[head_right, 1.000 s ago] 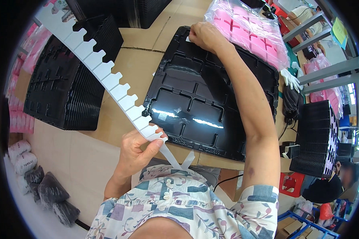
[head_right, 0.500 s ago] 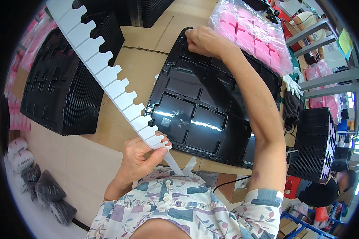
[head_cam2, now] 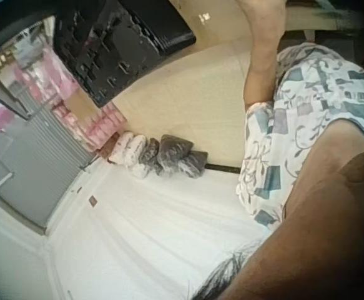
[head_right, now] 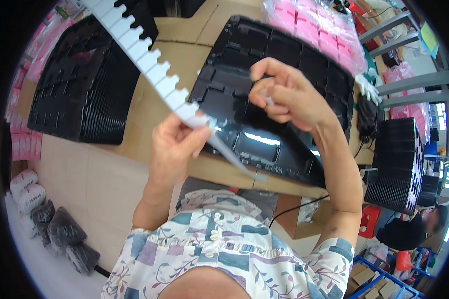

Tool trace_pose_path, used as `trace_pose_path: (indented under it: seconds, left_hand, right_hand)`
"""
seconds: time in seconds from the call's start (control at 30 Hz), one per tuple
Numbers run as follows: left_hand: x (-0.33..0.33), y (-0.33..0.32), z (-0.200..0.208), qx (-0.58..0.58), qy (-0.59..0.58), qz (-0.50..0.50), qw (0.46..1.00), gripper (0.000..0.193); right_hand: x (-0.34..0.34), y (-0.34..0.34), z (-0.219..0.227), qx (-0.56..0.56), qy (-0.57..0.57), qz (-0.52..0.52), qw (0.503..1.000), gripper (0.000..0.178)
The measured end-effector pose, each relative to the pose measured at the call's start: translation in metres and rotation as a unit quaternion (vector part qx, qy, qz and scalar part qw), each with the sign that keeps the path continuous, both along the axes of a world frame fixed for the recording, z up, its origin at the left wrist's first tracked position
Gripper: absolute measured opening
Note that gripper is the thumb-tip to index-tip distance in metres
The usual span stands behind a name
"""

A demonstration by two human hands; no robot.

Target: The person applies small white adhesive pads to the corners of a black plastic tray, then places a pink foam insert into the tray and presses it down. The person repeats this process with a second tray, applying adhesive pads and inserting another pink foam insert.

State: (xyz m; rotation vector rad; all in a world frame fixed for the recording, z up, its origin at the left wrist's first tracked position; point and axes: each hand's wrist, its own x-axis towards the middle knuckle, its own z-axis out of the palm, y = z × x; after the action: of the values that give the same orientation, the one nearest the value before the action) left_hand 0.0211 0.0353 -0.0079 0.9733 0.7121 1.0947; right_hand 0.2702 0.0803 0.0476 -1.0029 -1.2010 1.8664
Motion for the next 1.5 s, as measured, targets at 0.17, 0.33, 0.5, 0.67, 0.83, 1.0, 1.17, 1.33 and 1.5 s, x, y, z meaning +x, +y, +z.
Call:
trace_pose_path:
  seconds: [0.17, 0.33, 0.5, 0.67, 0.83, 1.0, 1.17, 1.33, 1.5]
  left_hand:
    - [0.014, -0.001, 0.001, 0.005, -0.018, -0.028, 0.999, 0.02]
    - [0.019, -0.01, 0.004, 0.035, -0.003, -0.023, 0.999, 0.018]
    - [0.017, -0.004, 0.012, 0.005, 0.028, -0.043, 0.999, 0.01]
    - [0.028, -0.013, 0.006, -0.084, -0.053, -0.037, 0.994, 0.012]
    - [0.045, -0.034, 0.0, 0.108, 0.031, 0.038, 0.993, 0.015]
    - [0.056, -0.038, -0.001, -0.007, -0.08, -0.06, 0.995, 0.022]
    - [0.067, -0.035, -0.007, 0.08, -0.016, -0.01, 0.997, 0.031]
    - [0.067, -0.038, 0.003, 0.061, 0.027, -0.014, 0.998, 0.029]
    - [0.052, -0.033, -0.003, 0.227, 0.187, -0.037, 0.955, 0.021]
  right_hand:
    - [-0.047, -0.058, -0.004, 0.122, -0.259, -0.094, 0.953, 0.015]
    - [-0.052, -0.072, -0.007, 0.343, -0.351, -0.129, 0.861, 0.016]
    - [-0.053, -0.08, -0.001, 0.4, -0.389, -0.133, 0.819, 0.012]
    - [-0.052, -0.09, -0.018, 0.675, -0.497, -0.108, 0.534, 0.016]
    - [-0.039, -0.09, -0.023, 0.634, -0.424, -0.143, 0.631, 0.016]
    - [-0.029, -0.1, -0.009, 0.361, -0.358, -0.186, 0.841, 0.014]
    - [-0.027, -0.106, -0.02, 0.742, -0.491, -0.105, 0.444, 0.02]
    - [-0.005, -0.11, -0.004, 0.57, -0.368, -0.135, 0.722, 0.01]
    - [0.12, -0.064, 0.021, 0.235, -0.349, -0.252, 0.871, 0.014]
